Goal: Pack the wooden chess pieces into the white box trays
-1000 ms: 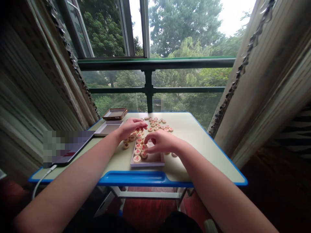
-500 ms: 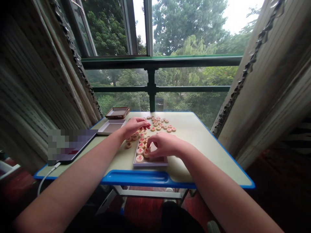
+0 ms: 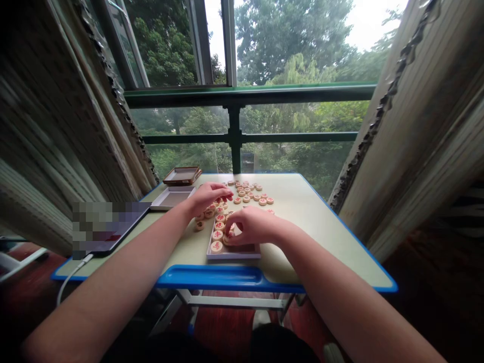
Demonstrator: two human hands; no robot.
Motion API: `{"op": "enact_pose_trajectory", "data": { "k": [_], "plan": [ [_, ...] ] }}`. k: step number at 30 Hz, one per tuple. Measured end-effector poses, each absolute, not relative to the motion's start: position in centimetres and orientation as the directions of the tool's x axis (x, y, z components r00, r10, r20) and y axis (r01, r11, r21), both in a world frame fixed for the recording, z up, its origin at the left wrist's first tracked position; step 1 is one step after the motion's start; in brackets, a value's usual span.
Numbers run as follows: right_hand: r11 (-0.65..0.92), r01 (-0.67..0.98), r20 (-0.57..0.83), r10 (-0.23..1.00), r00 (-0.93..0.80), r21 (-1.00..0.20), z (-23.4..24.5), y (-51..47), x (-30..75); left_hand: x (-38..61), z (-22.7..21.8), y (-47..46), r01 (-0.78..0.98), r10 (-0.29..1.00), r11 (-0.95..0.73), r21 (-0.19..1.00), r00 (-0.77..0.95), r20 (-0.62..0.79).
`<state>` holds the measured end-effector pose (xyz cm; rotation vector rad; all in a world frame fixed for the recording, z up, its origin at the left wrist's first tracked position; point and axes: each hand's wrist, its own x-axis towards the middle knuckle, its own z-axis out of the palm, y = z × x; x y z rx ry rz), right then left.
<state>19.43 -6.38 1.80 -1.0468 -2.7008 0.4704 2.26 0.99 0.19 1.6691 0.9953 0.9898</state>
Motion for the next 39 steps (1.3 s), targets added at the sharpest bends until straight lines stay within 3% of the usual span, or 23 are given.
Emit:
{"op": "enact_pose_trajectory", "data": {
  "k": [15, 20, 23, 26, 29, 31, 34, 39],
  "plan": [
    [0.654, 0.657, 0.046, 0.721, -0.691, -0.376, 1.9, -6.1, 20.1, 2.3, 0.5, 0.7, 0.177, 0.929, -0.226, 0.958, 0.337, 0.156],
    [0.676, 0.631, 0.121, 0.713, -0.691, -0.379, 1.7, -5.8, 20.3, 2.2, 0.5, 0.9, 0.181, 0.924, -0.243, 0.953, 0.341, 0.171],
    [0.63, 0.707, 0.304, 0.776, -0.553, -0.322, 1.8, -5.0, 20.8, 2.2, 0.5, 0.9, 0.189, 0.919, -0.262, 0.946, 0.347, 0.186],
    [0.437, 0.867, 0.501, 0.821, -0.275, -0.24, 2.8, -4.4, 21.9, 2.3, 0.3, 0.8, 0.258, 0.915, -0.295, 0.92, 0.352, 0.195],
    [0.256, 0.93, 0.583, 0.811, -0.058, -0.263, 4.0, -4.6, 23.5, 2.4, 0.1, 0.5, 0.394, 0.905, -0.347, 0.851, 0.377, 0.195],
    [0.162, 0.943, 0.535, 0.845, 0.021, -0.292, 4.2, -4.8, 24.6, 2.4, 0.0, 0.4, 0.456, 0.885, -0.406, 0.792, 0.414, 0.215],
    [0.043, 0.966, 0.302, 0.953, 0.038, -0.255, 3.2, -4.4, 26.0, 2.4, -0.1, 0.4, 0.489, 0.852, -0.484, 0.725, 0.453, 0.263],
    [-0.023, 0.98, 0.074, 0.996, 0.038, -0.196, 0.3, -2.8, 26.3, 2.3, -0.3, 0.8, 0.533, 0.838, -0.522, 0.666, 0.464, 0.286]
  ]
}}
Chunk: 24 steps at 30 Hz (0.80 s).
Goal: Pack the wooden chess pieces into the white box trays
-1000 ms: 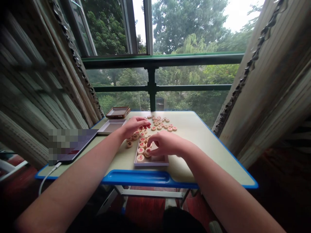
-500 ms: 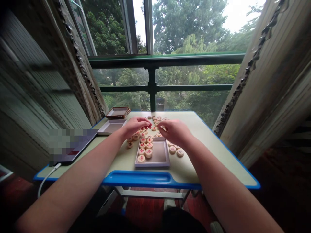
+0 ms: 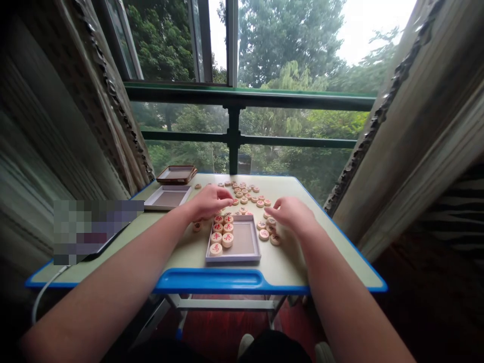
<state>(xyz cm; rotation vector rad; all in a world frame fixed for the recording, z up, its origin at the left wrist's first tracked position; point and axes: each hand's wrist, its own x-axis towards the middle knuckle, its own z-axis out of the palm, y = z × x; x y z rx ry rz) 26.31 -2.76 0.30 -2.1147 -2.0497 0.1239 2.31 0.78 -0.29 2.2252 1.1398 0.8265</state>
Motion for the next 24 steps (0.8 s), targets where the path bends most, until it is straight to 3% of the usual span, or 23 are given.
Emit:
{"op": "enact_pose_trajectory", "data": {
  "k": [5, 12, 15, 20, 22, 24],
  "plan": [
    [-0.047, 0.981, -0.035, 0.999, 0.041, -0.189, -0.2, -2.2, 25.6, 2.3, -0.2, 0.7, 0.539, 0.829, -0.537, 0.649, 0.479, 0.287],
    [0.122, 0.93, 0.084, 0.992, -0.099, -0.346, -1.3, -1.6, 25.5, 2.3, -0.2, 0.9, 0.573, 0.84, -0.52, 0.633, 0.476, 0.26],
    [0.076, 0.92, 0.105, 0.994, -0.039, -0.385, -1.4, -1.6, 25.5, 2.3, -0.7, 1.3, 0.559, 0.833, -0.538, 0.631, 0.47, 0.293],
    [-0.032, 0.944, 0.091, 0.994, 0.065, -0.328, -1.6, -1.4, 25.7, 2.1, -0.9, 1.1, 0.548, 0.812, -0.584, 0.599, 0.413, 0.413],
    [-0.036, 0.944, 0.094, 0.993, 0.071, -0.328, -1.8, -1.2, 25.7, 2.1, -0.5, 0.9, 0.544, 0.809, -0.584, 0.602, 0.331, 0.486],
    [-0.015, 0.944, 0.098, 0.994, 0.05, -0.329, -1.8, -1.2, 25.6, 2.2, 0.2, 0.8, 0.493, 0.854, -0.498, 0.713, 0.137, 0.502]
  ]
}}
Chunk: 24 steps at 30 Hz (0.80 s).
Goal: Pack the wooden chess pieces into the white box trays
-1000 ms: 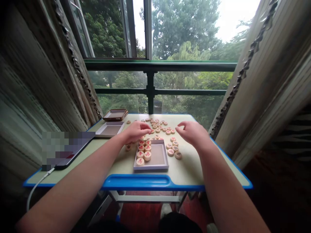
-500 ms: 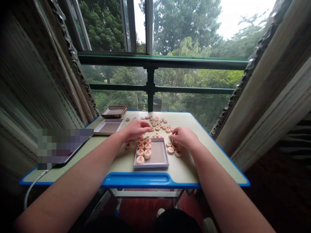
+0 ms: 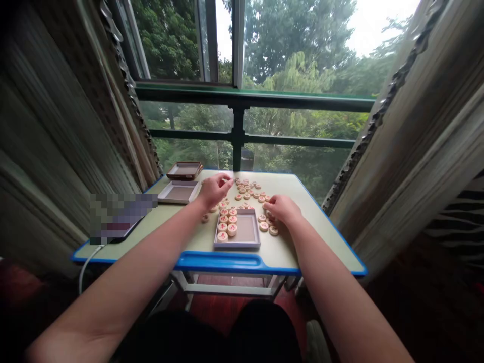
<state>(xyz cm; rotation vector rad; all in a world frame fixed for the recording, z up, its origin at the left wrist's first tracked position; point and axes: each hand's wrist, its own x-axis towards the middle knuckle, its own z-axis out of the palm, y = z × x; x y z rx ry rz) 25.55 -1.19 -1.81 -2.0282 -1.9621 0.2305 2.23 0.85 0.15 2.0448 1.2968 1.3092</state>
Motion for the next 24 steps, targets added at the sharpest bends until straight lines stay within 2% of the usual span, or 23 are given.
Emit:
{"op": "enact_pose_trajectory", "data": {
  "k": [2, 5, 8, 11, 13, 15, 19, 24],
  "plan": [
    [0.003, 0.947, 0.096, 0.995, 0.029, -0.321, -1.7, -1.2, 25.3, 2.2, 0.8, 0.7, 0.351, 0.912, -0.371, 0.859, -0.034, 0.408],
    [-0.004, 0.959, 0.085, 0.996, 0.029, -0.282, -1.1, -1.6, 24.8, 1.8, 0.6, -0.4, 0.226, 0.933, -0.315, 0.922, -0.102, 0.345],
    [0.072, 0.936, 0.173, 0.985, -0.012, -0.344, -0.3, -2.6, 24.3, 1.1, -1.1, -2.8, 0.284, 0.902, -0.39, 0.876, -0.07, 0.425],
    [0.358, 0.806, 0.242, 0.931, -0.272, -0.472, 0.8, -4.2, 23.7, 0.6, -3.1, -5.0, 0.51, 0.834, -0.466, 0.723, -0.02, 0.552],
    [0.512, 0.673, 0.202, 0.85, -0.486, -0.534, 1.4, -5.3, 23.3, 0.6, -3.8, -5.8, 0.562, 0.807, -0.495, 0.662, 0.016, 0.59],
    [0.566, 0.599, 0.126, 0.778, -0.616, -0.566, 1.8, -6.2, 23.1, 0.9, -4.0, -6.0, 0.586, 0.792, -0.506, 0.633, 0.024, 0.61],
    [0.588, 0.635, 0.025, 0.743, -0.668, -0.502, 1.9, -6.9, 22.8, 1.4, -3.8, -5.7, 0.631, 0.771, -0.512, 0.583, 0.039, 0.636],
    [0.625, 0.665, -0.042, 0.715, -0.698, -0.409, 1.7, -6.9, 22.7, 1.3, -3.7, -5.8, 0.585, 0.793, -0.532, 0.612, 0.09, 0.603]
  ]
}}
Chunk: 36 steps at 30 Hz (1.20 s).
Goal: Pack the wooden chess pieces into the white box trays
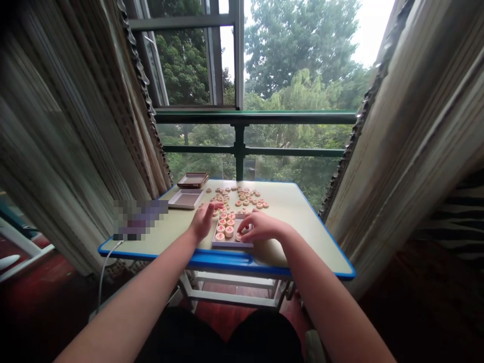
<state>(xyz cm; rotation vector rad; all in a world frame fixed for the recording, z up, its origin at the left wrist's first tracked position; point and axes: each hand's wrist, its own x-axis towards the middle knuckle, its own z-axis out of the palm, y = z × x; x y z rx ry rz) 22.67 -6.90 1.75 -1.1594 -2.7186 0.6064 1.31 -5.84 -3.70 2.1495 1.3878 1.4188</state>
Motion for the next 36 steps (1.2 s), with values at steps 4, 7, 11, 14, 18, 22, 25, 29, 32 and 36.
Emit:
{"op": "enact_pose_trajectory", "data": {
  "k": [4, 7, 11, 14, 18, 22, 25, 29, 32, 36],
  "plan": [
    [0.608, 0.667, -0.072, 0.714, -0.697, -0.431, 1.6, -6.7, 22.8, 1.2, -3.6, -6.1, 0.58, 0.787, -0.551, 0.6, 0.121, 0.605],
    [0.569, 0.677, -0.093, 0.729, -0.678, -0.468, 1.6, -6.4, 23.0, 1.2, -3.5, -6.2, 0.582, 0.779, -0.561, 0.588, 0.131, 0.613],
    [0.545, 0.69, -0.107, 0.743, -0.661, -0.476, 1.5, -6.1, 23.0, 1.1, -3.6, -6.1, 0.591, 0.777, -0.558, 0.583, 0.125, 0.617],
    [0.566, 0.675, -0.105, 0.724, -0.681, -0.474, 1.4, -6.0, 23.0, 1.0, -3.7, -5.9, 0.589, 0.786, -0.543, 0.598, 0.107, 0.609],
    [0.575, 0.612, -0.114, 0.671, -0.733, -0.543, 1.5, -6.0, 23.1, 1.1, -3.7, -5.9, 0.597, 0.806, -0.517, 0.613, 0.097, 0.584],
    [0.529, 0.627, -0.157, 0.679, -0.717, -0.572, 1.6, -6.0, 23.4, 1.2, -3.6, -6.0, 0.604, 0.84, -0.484, 0.634, 0.117, 0.53],
    [0.505, 0.651, -0.184, 0.693, -0.697, -0.567, 1.3, -5.9, 23.3, 1.2, -3.5, -6.0, 0.611, 0.858, -0.455, 0.648, 0.105, 0.503],
    [0.529, 0.658, -0.147, 0.709, -0.69, -0.535, 0.9, -5.8, 22.9, 1.1, -3.5, -5.9, 0.627, 0.851, -0.457, 0.631, 0.101, 0.516],
    [0.561, 0.678, -0.092, 0.735, -0.672, -0.474, 0.9, -5.9, 22.6, 1.0, -3.5, -6.0, 0.638, 0.848, -0.461, 0.617, 0.112, 0.518],
    [0.575, 0.706, -0.079, 0.75, -0.657, -0.413, 0.9, -5.9, 22.4, 1.1, -3.5, -5.9, 0.648, 0.839, -0.467, 0.602, 0.11, 0.533]
  ]
}}
